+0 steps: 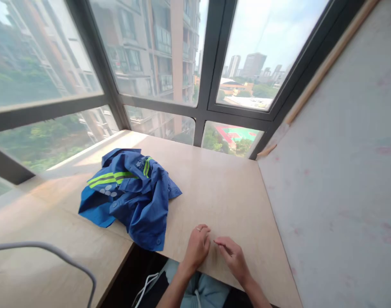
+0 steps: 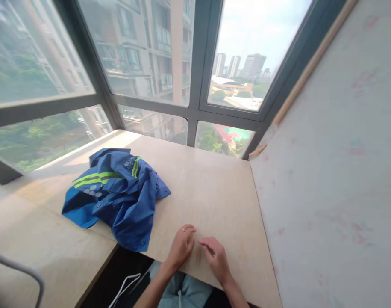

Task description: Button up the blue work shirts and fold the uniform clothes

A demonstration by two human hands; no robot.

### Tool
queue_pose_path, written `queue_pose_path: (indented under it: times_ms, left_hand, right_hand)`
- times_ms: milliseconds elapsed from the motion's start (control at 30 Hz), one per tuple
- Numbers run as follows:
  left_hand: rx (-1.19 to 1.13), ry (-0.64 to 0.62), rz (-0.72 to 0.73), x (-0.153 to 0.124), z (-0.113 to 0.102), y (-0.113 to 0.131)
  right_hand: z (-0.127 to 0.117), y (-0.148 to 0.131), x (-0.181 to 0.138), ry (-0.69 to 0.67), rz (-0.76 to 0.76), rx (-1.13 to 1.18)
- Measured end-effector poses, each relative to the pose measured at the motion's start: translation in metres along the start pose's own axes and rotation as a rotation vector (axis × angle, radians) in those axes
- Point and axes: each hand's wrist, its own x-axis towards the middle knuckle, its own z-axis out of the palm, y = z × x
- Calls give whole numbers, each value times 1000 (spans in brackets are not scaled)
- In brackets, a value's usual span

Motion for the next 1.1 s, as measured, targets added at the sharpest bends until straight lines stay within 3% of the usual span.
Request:
queue_pose_path:
  times_ms: [133, 300, 567, 800, 1100]
  left_hand:
    - [-34, -19, 73, -2, -3, -12]
    - [-18, -91, 65, 18, -5, -15]
    - [0, -106, 110, 19, -4, -24]
    - [39, -73, 118, 18, 1, -27]
    - [44, -36, 103, 18, 3, -26]
  right_hand:
    - [-34, 11, 1, 241, 211, 44]
    - [-43, 24, 13, 416, 332, 81]
    - [-57, 38, 48, 262, 431, 187]
    - [-53, 44, 45, 321, 278, 101]
    - [-55, 45, 48, 307, 310, 58]
